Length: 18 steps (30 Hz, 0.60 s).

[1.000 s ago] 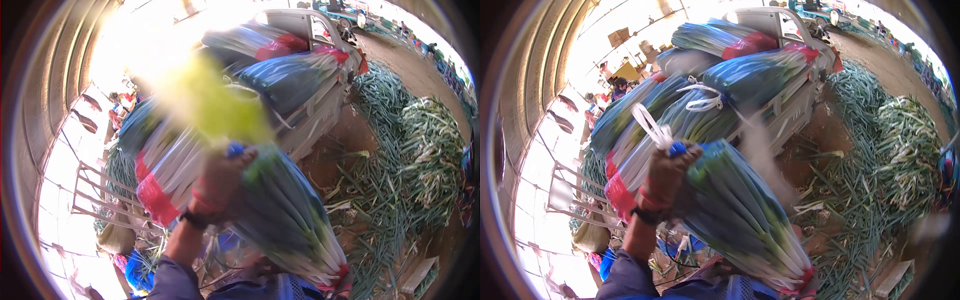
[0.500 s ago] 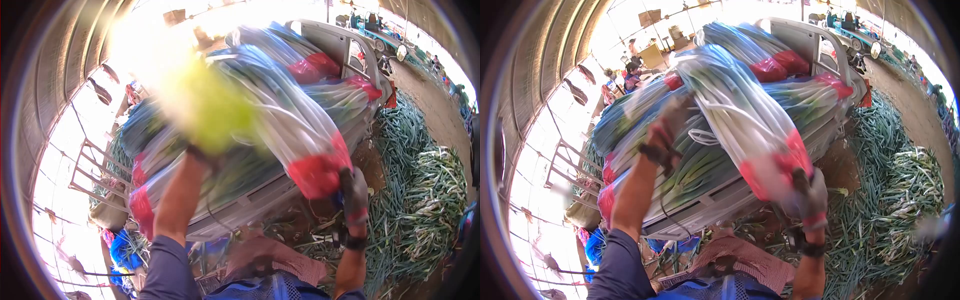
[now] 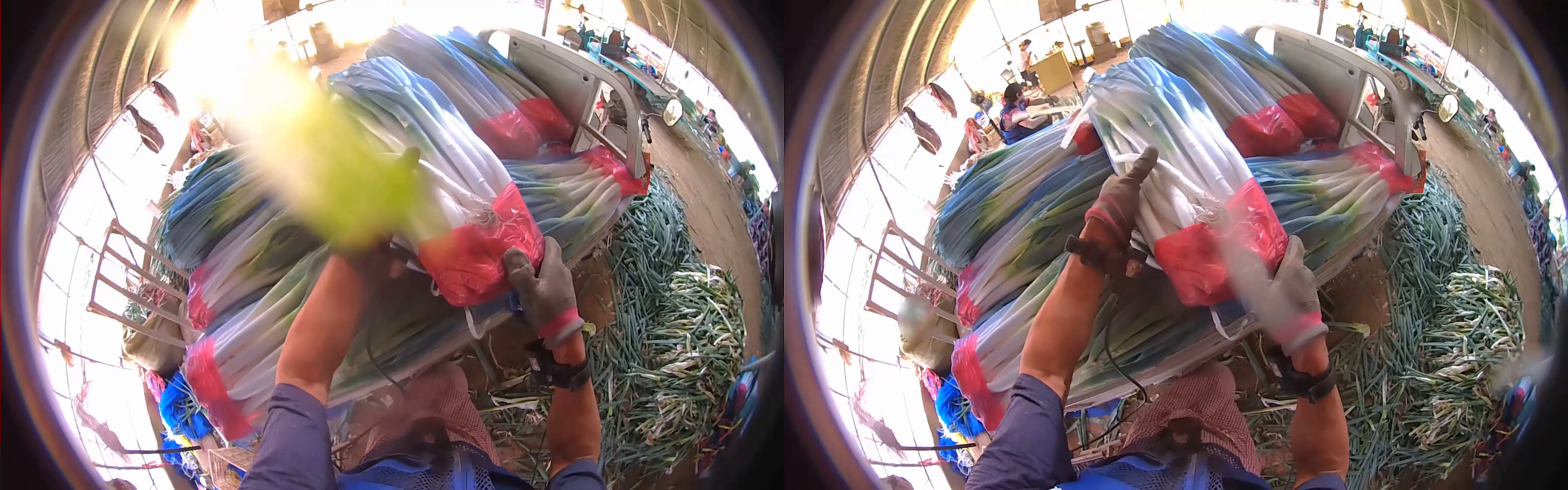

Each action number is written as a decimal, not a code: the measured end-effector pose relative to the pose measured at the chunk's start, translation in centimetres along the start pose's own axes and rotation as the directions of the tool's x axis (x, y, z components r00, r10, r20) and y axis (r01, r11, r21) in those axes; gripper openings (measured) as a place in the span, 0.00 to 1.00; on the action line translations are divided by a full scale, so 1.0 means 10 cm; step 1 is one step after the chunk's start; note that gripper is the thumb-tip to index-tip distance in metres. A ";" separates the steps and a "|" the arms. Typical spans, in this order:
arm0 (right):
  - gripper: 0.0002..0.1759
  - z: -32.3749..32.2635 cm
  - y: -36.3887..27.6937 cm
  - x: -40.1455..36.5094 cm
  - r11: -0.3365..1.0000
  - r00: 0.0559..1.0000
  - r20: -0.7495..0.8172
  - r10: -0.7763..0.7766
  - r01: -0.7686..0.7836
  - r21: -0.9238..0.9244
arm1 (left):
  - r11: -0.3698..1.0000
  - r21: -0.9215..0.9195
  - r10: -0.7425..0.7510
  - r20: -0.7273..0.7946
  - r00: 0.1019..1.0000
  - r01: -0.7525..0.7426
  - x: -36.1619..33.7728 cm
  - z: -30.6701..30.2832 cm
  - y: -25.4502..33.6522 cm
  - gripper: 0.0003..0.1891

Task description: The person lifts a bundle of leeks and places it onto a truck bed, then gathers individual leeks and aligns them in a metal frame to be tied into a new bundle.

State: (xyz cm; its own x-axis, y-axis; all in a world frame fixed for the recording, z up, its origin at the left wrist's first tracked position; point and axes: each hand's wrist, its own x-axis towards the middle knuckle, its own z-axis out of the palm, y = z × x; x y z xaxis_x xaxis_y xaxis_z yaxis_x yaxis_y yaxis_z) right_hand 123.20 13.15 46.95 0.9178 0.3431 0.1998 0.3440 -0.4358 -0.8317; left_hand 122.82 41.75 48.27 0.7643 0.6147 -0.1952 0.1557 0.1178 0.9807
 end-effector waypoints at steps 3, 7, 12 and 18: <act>0.37 0.02 -0.09 0.00 0.999 0.999 0.014 0.033 -0.033 -0.019 | 0.999 -0.050 0.007 0.037 0.999 -0.005 -0.02 -0.01 0.12 0.33; 0.39 0.01 -0.04 -0.01 0.970 0.994 0.060 0.087 -0.071 -0.234 | 0.950 -0.290 -0.049 0.216 0.975 0.112 0.04 -0.07 0.03 0.26; 0.31 -0.25 -0.79 0.04 0.882 0.958 0.084 -0.273 0.284 -0.377 | 0.916 -0.378 -0.002 0.326 0.945 0.133 -0.06 -0.18 -0.06 0.25; 0.20 0.10 -0.69 0.43 0.634 0.823 0.184 -0.538 0.539 -0.555 | 0.934 -0.057 0.348 0.366 0.863 -0.352 0.13 -0.54 -0.53 0.33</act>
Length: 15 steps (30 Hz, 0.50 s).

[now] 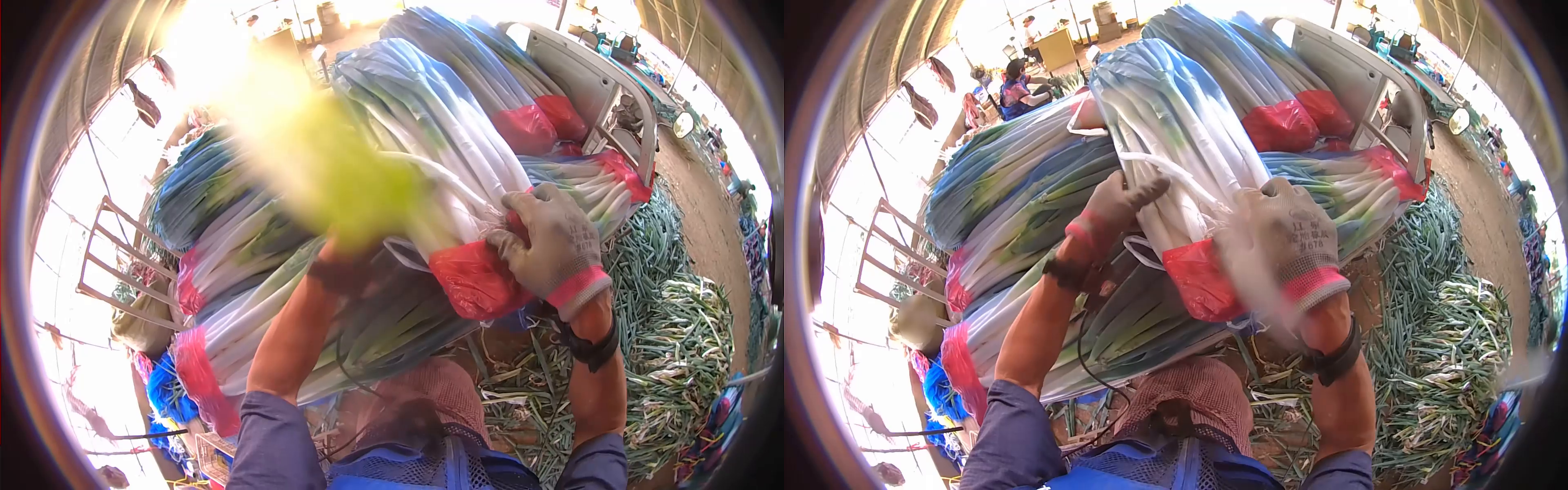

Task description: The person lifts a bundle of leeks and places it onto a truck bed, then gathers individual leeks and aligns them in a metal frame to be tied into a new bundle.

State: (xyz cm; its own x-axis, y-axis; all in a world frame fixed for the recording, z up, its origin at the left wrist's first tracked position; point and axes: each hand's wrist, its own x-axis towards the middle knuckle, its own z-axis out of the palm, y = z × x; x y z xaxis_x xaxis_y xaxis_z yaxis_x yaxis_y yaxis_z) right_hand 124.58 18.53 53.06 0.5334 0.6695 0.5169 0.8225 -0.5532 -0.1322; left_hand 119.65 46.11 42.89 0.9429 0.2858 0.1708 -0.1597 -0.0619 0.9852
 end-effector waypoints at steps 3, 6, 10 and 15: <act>0.17 0.00 0.05 0.09 1.000 0.993 0.122 0.003 -0.003 0.002 | 0.966 0.256 0.029 -0.061 0.998 -0.012 -0.31 0.16 0.31 0.45; 0.15 0.09 0.18 0.19 0.997 0.971 0.233 -0.051 0.037 0.064 | 0.967 0.238 -0.067 -0.100 0.993 0.090 -0.45 0.23 0.22 0.58; 0.14 0.01 0.19 0.34 0.983 0.941 0.335 -0.050 -0.014 0.185 | 0.977 0.097 -0.178 -0.144 0.974 0.192 -0.48 0.43 0.38 0.70; 0.15 0.10 0.22 0.42 0.984 0.957 0.290 -0.027 -0.027 0.179 | 0.981 0.094 -0.148 -0.186 0.971 0.167 -0.39 0.55 0.43 0.76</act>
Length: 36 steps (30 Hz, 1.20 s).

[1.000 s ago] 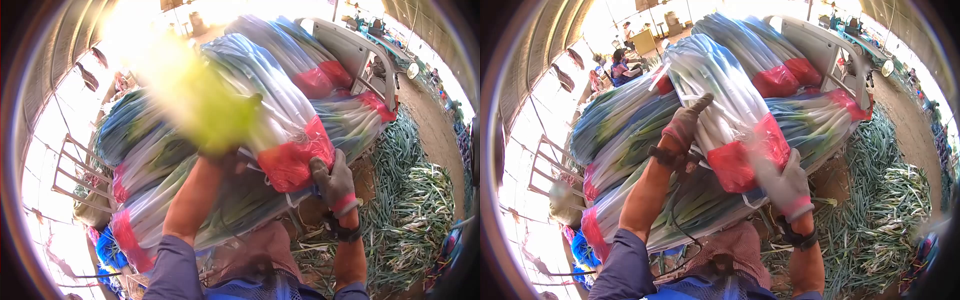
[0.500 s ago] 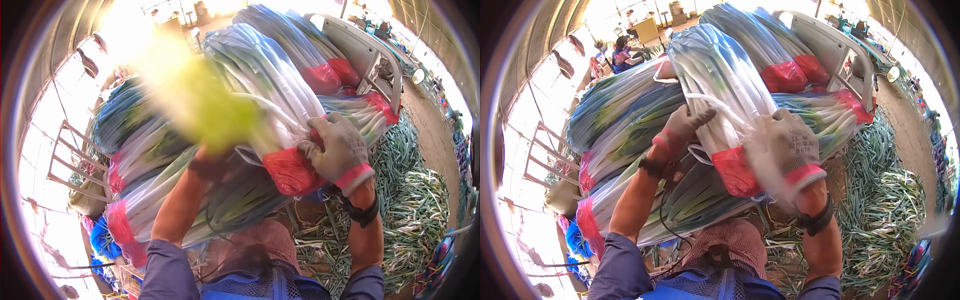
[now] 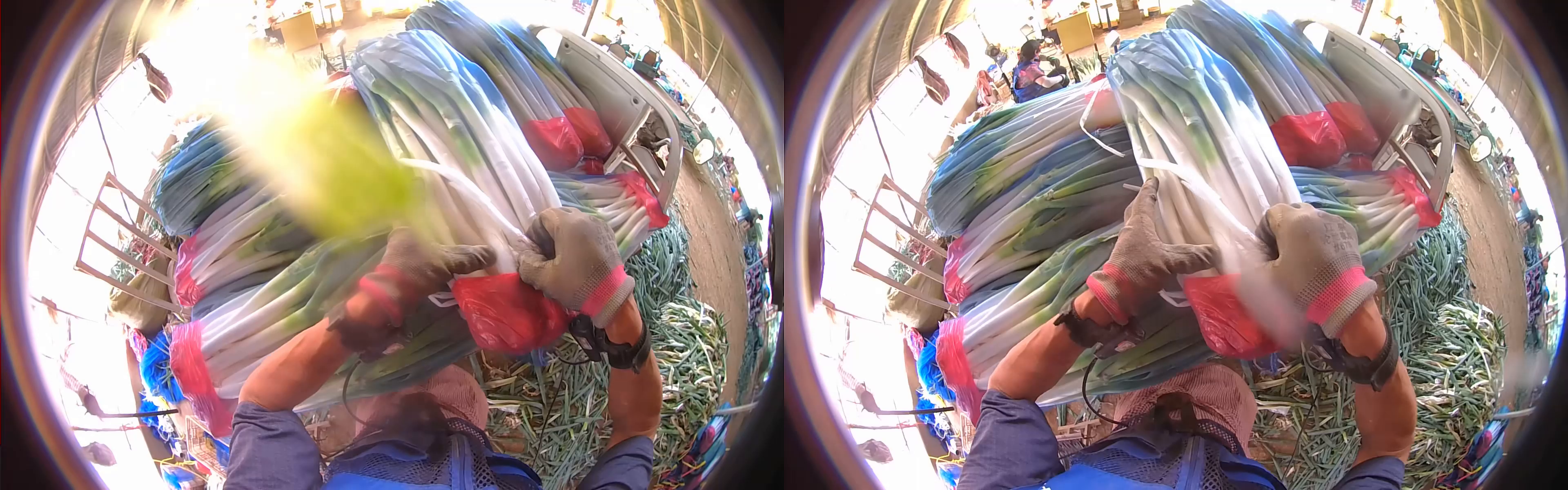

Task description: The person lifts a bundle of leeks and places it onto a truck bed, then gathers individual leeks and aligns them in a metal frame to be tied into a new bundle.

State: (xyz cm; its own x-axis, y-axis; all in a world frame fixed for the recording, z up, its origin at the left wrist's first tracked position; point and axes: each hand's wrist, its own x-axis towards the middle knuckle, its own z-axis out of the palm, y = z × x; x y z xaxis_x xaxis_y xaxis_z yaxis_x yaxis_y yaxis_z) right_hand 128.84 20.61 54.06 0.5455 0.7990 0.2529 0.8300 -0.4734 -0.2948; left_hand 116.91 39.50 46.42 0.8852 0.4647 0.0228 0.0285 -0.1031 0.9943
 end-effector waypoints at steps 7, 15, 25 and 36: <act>0.07 -0.13 -0.05 0.01 0.997 0.990 -0.137 -0.042 0.033 -0.066 | 0.989 0.141 0.075 -0.194 0.978 -0.047 0.33 0.32 0.07 0.76; 0.04 -0.13 0.03 -0.02 0.978 0.973 -0.112 -0.203 0.206 0.012 | 1.000 0.008 0.003 -0.138 0.990 -0.002 0.33 0.35 0.21 0.64; 0.14 -0.10 0.07 -0.05 0.935 0.937 -0.028 -0.348 0.349 0.069 | 0.993 -0.114 -0.037 -0.073 0.997 0.028 0.29 0.25 0.12 0.49; 0.11 0.06 0.03 -0.15 0.884 0.883 -0.098 -0.458 0.464 0.049 | 0.938 -0.345 -0.097 -0.141 0.985 0.043 0.53 0.03 -0.11 0.32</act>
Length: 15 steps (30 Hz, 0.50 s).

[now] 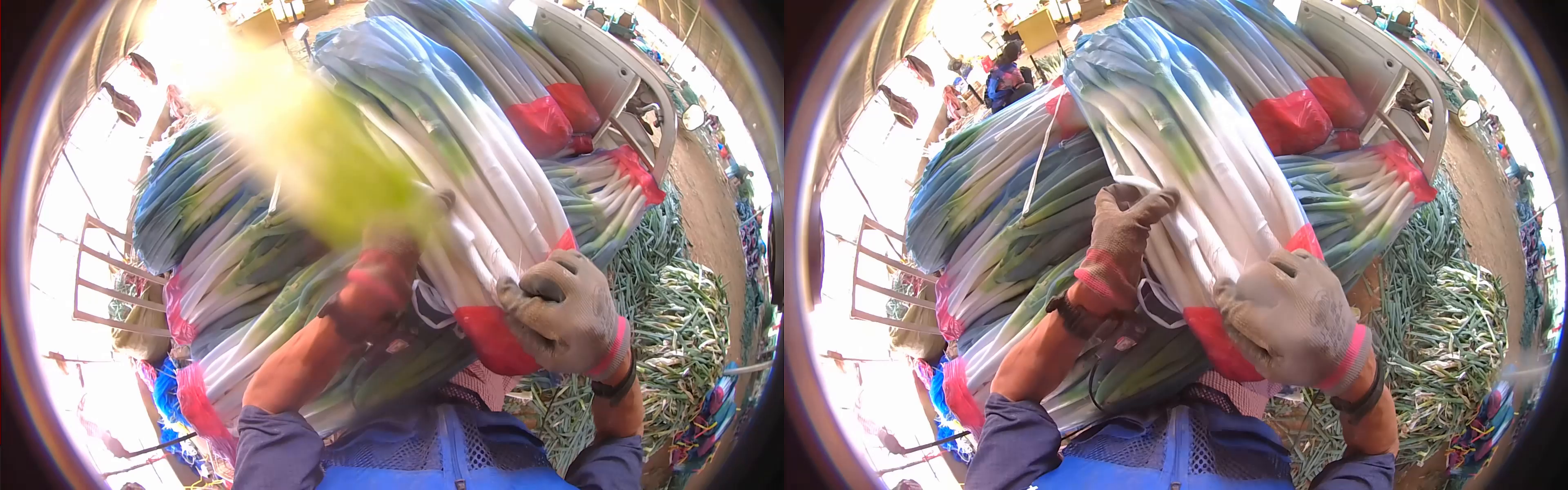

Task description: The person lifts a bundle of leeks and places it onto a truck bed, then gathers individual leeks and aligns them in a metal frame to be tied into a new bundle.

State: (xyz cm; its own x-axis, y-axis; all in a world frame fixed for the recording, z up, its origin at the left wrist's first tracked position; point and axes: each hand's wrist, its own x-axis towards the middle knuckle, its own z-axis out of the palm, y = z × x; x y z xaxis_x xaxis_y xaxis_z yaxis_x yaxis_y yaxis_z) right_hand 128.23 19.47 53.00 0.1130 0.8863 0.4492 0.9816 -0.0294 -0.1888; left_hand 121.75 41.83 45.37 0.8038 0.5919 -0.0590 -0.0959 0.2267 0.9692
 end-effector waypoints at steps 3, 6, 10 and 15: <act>0.11 0.00 0.01 0.03 0.992 0.995 -0.070 0.065 -0.057 0.115 | 0.998 0.014 -0.059 -0.035 0.998 0.059 0.03 -0.03 0.06 0.32; 0.10 0.04 -0.01 -0.01 0.990 0.987 -0.103 0.125 -0.118 0.071 | 0.990 0.009 -0.138 -0.131 0.982 0.140 0.07 -0.03 0.03 0.30; 0.11 -0.04 -0.12 -0.03 0.981 0.991 -0.028 0.134 -0.136 -0.135 | 0.881 -0.410 -0.245 0.033 0.969 0.236 -0.06 -0.24 -0.10 0.24; 0.10 0.03 -0.22 -0.08 0.961 0.983 -0.122 0.134 -0.159 -0.226 | 0.861 -0.290 -0.337 0.291 0.895 0.418 -0.31 -0.18 0.10 0.32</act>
State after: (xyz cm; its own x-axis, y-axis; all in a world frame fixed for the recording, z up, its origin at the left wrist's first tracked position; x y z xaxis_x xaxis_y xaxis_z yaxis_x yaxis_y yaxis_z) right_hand 125.92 18.93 52.81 0.2616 0.8111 0.5231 0.9602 -0.2739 -0.0556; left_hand 118.15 41.62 46.09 0.9227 0.2288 -0.3103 0.0835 0.6672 0.7402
